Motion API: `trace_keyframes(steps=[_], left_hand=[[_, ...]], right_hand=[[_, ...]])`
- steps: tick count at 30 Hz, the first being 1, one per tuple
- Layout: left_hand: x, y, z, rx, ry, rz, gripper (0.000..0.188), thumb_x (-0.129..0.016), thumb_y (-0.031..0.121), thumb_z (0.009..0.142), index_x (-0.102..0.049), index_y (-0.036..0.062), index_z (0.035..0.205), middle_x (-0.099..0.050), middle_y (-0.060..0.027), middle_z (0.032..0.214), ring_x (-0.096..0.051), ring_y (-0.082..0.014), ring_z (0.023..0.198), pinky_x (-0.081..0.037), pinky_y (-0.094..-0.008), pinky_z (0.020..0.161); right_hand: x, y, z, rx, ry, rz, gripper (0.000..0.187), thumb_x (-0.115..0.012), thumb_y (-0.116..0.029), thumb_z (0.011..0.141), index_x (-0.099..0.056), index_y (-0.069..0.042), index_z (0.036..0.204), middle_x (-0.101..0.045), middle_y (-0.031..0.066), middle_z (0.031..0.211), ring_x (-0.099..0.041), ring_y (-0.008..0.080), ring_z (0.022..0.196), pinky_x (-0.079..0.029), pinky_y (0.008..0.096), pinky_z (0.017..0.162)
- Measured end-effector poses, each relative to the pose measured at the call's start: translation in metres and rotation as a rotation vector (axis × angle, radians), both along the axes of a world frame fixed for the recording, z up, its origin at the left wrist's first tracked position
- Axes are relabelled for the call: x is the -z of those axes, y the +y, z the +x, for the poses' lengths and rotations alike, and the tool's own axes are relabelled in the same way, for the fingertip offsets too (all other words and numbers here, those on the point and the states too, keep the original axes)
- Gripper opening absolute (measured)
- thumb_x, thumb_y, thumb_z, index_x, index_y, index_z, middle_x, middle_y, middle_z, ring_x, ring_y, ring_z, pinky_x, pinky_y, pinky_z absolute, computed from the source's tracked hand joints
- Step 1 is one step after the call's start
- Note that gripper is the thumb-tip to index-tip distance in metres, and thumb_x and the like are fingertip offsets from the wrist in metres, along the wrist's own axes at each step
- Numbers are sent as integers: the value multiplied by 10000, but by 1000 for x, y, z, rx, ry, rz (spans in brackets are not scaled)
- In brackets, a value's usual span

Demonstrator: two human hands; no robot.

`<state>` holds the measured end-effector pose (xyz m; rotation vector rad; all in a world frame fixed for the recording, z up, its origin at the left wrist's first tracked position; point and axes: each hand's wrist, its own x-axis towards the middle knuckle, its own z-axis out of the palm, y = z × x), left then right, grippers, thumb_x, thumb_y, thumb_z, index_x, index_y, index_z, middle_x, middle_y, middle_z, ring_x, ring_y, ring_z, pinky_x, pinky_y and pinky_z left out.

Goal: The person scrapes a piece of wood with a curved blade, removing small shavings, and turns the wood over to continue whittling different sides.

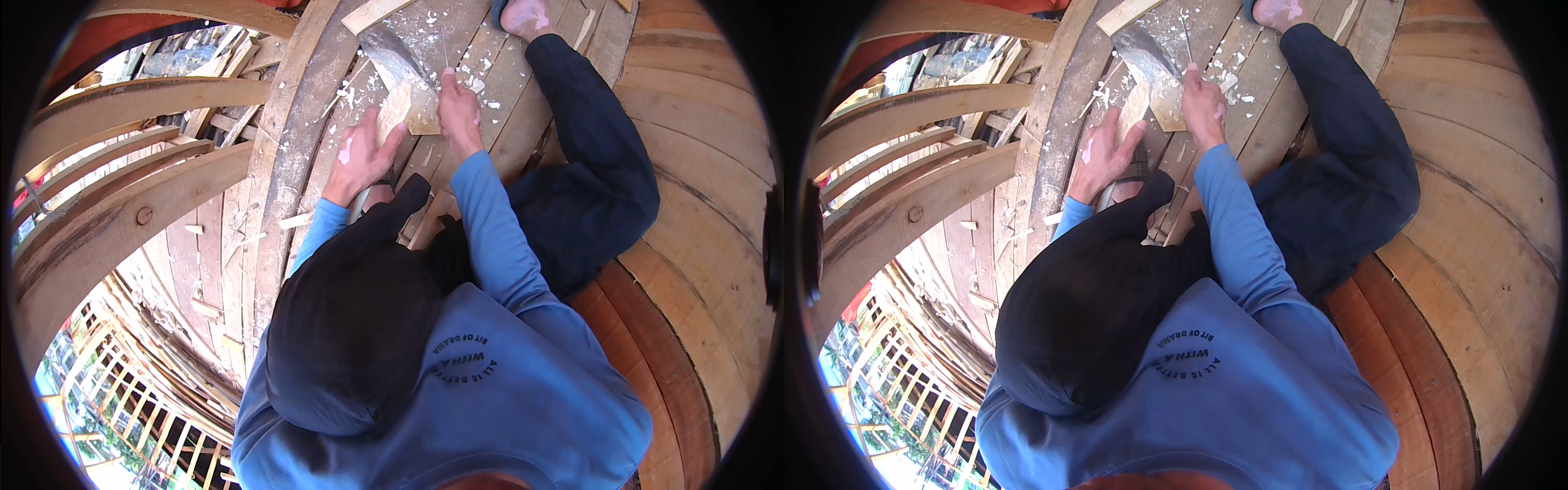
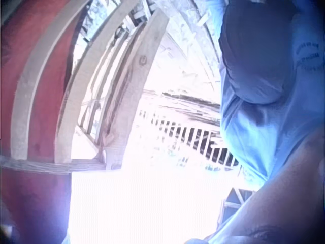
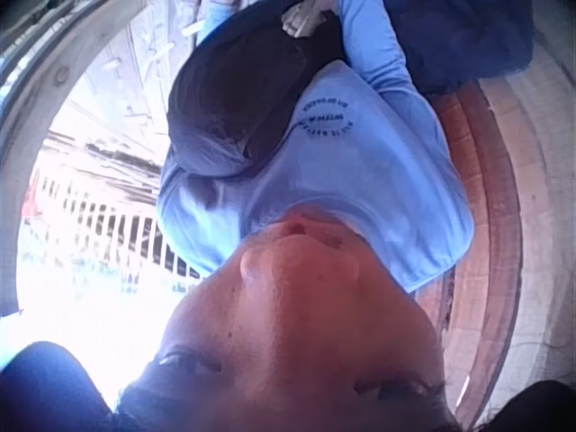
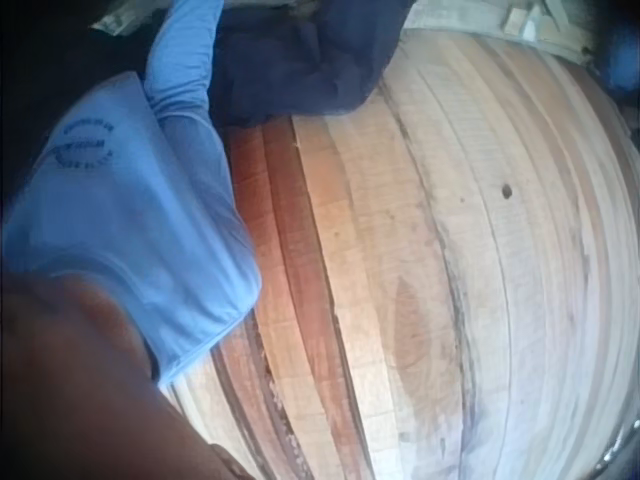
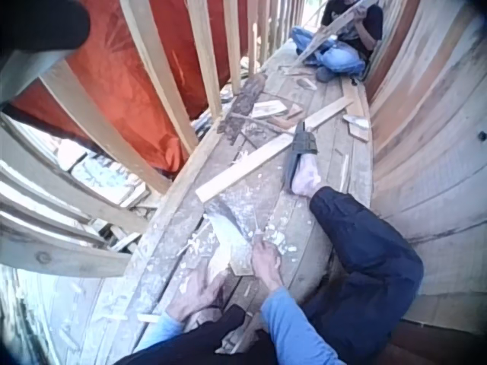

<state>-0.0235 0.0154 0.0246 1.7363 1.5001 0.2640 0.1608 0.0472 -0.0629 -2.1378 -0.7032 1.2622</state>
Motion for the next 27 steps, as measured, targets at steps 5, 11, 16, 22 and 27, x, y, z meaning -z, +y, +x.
trace_keyframes(steps=[5,11,16,22,27], left_hand=[[-13,7,-1,-105,-61,-54,475,-667,376,928,-526,-44,1100,-643,-317,798,-645,-496,777,-481,-542,724],[-27,8,3,-203,-238,-247,478,-694,292,928,-484,-82,1141,-654,-174,625,-682,-284,539,-529,-397,528],[-17,9,1,-176,-187,-188,482,-697,257,933,-465,-96,1165,-654,-105,601,-654,-181,474,-504,-313,454],[-14,12,2,-218,-275,-298,497,-711,254,929,-493,-71,1236,-621,-64,581,-595,-136,435,-465,-294,416],[-17,13,3,-260,-371,-361,380,-701,241,942,-540,-23,1163,-579,-27,566,-551,-103,414,-421,-266,378]], right_hand=[[-49,8,35,28,176,42,653,-491,-568,997,-589,-30,641,-504,31,529,-520,149,500,-404,356,521],[-25,-26,41,14,196,80,551,-482,-593,1005,-469,-135,700,-391,-38,519,-356,75,381,-261,266,353],[-36,-33,39,-100,140,39,632,-502,-558,1002,-590,-33,662,-515,17,532,-493,115,509,-402,330,513],[-49,-36,41,-125,184,69,580,-512,-555,1002,-571,-59,708,-475,-4,533,-451,96,465,-367,302,458],[-51,-37,45,-110,181,59,578,-528,-525,1002,-633,-23,734,-505,8,531,-486,107,497,-392,334,500]])
